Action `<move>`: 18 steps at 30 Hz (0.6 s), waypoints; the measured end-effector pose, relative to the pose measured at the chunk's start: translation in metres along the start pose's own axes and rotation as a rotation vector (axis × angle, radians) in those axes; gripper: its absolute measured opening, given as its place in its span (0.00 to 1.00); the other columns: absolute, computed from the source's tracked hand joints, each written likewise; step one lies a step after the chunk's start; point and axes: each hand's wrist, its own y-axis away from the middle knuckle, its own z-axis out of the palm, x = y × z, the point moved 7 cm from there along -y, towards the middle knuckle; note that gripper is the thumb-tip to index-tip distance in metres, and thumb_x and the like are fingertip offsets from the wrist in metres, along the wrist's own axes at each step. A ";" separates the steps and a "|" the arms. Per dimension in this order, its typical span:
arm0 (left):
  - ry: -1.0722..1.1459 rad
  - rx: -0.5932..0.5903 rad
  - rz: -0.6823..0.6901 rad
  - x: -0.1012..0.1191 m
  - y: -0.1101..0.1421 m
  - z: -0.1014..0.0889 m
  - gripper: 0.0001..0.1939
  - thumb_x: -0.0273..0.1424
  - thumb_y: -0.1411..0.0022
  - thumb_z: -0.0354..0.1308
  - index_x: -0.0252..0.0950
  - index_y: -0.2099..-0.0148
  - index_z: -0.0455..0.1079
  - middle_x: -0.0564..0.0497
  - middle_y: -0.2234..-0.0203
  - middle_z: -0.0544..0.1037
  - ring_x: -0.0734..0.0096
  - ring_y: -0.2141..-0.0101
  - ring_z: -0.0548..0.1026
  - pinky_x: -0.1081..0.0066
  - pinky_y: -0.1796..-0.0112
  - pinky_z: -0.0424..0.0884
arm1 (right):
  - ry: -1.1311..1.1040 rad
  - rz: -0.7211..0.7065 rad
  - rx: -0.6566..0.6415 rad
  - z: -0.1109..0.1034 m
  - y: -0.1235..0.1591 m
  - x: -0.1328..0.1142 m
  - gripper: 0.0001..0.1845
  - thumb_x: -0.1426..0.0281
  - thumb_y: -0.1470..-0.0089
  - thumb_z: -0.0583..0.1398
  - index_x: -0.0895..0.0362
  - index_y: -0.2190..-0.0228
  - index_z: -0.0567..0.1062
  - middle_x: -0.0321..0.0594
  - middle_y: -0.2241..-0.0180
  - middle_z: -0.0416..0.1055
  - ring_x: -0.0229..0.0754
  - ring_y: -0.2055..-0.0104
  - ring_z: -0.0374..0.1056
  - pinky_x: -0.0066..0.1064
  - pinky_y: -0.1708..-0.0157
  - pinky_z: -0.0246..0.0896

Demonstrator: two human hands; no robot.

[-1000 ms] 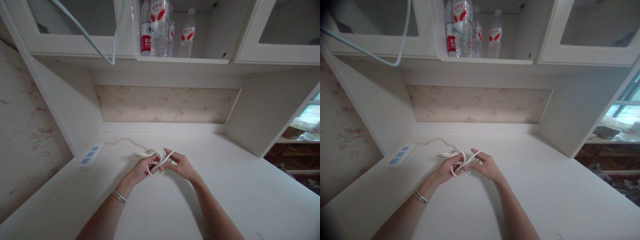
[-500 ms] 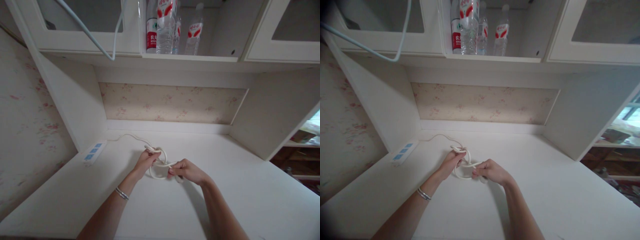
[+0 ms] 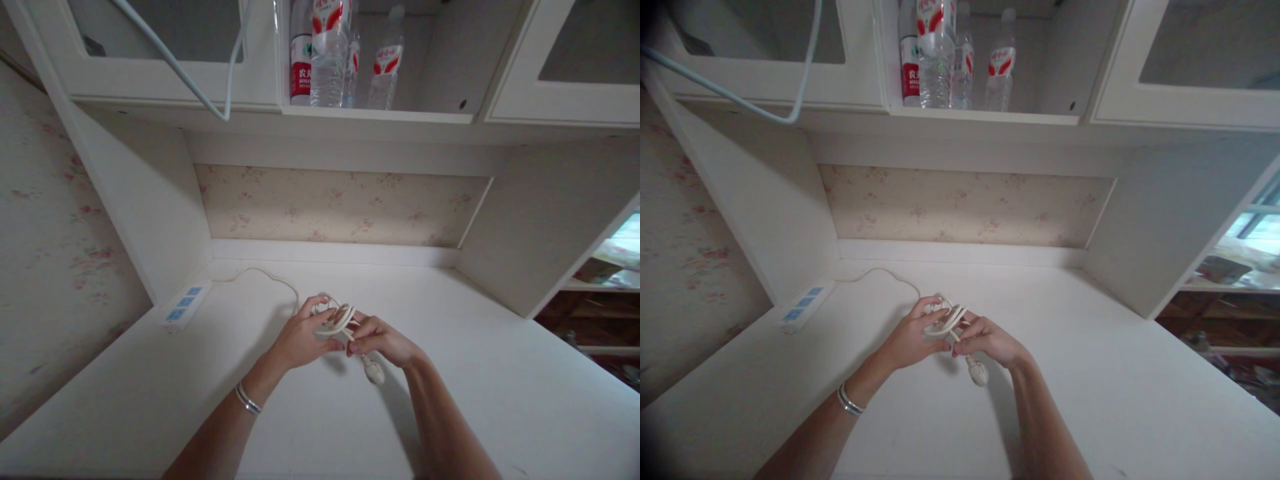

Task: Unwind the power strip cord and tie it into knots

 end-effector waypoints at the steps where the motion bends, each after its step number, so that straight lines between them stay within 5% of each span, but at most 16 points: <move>1: 0.006 0.002 -0.003 -0.001 -0.001 0.001 0.23 0.41 0.49 0.62 0.43 0.50 0.71 0.45 0.49 0.67 0.60 0.52 0.69 0.62 0.48 0.63 | 0.007 -0.006 -0.002 0.000 0.000 -0.001 0.12 0.59 0.54 0.64 0.55 0.75 0.80 0.41 0.57 0.68 0.46 0.52 0.61 0.38 0.50 0.55; 5: 0.053 0.024 -0.071 -0.010 -0.005 0.001 0.14 0.40 0.42 0.55 0.42 0.56 0.75 0.46 0.56 0.75 0.62 0.54 0.71 0.64 0.50 0.63 | 0.055 0.032 0.016 -0.001 -0.001 0.003 0.12 0.59 0.52 0.62 0.54 0.74 0.80 0.40 0.62 0.70 0.43 0.56 0.64 0.37 0.52 0.58; 12: 0.199 0.060 -0.302 -0.027 -0.004 -0.003 0.21 0.47 0.42 0.51 0.34 0.68 0.73 0.51 0.75 0.76 0.70 0.72 0.71 0.74 0.69 0.64 | 0.235 0.108 0.238 -0.027 0.002 0.024 0.15 0.56 0.53 0.62 0.56 0.74 0.80 0.43 0.56 0.64 0.43 0.54 0.62 0.37 0.51 0.58; 16: 0.222 0.146 -0.391 -0.035 -0.003 -0.012 0.25 0.49 0.40 0.46 0.34 0.73 0.70 0.52 0.81 0.72 0.73 0.78 0.66 0.75 0.75 0.60 | 0.257 0.016 0.064 -0.013 0.001 0.021 0.13 0.59 0.51 0.62 0.53 0.67 0.80 0.43 0.52 0.63 0.45 0.49 0.61 0.39 0.48 0.55; 18: 0.228 0.177 -0.411 -0.037 -0.004 -0.014 0.25 0.49 0.41 0.47 0.34 0.73 0.70 0.52 0.81 0.71 0.74 0.78 0.65 0.75 0.76 0.58 | 0.356 -0.042 0.075 -0.007 0.000 0.018 0.10 0.61 0.51 0.62 0.53 0.68 0.79 0.43 0.53 0.63 0.45 0.49 0.61 0.40 0.46 0.54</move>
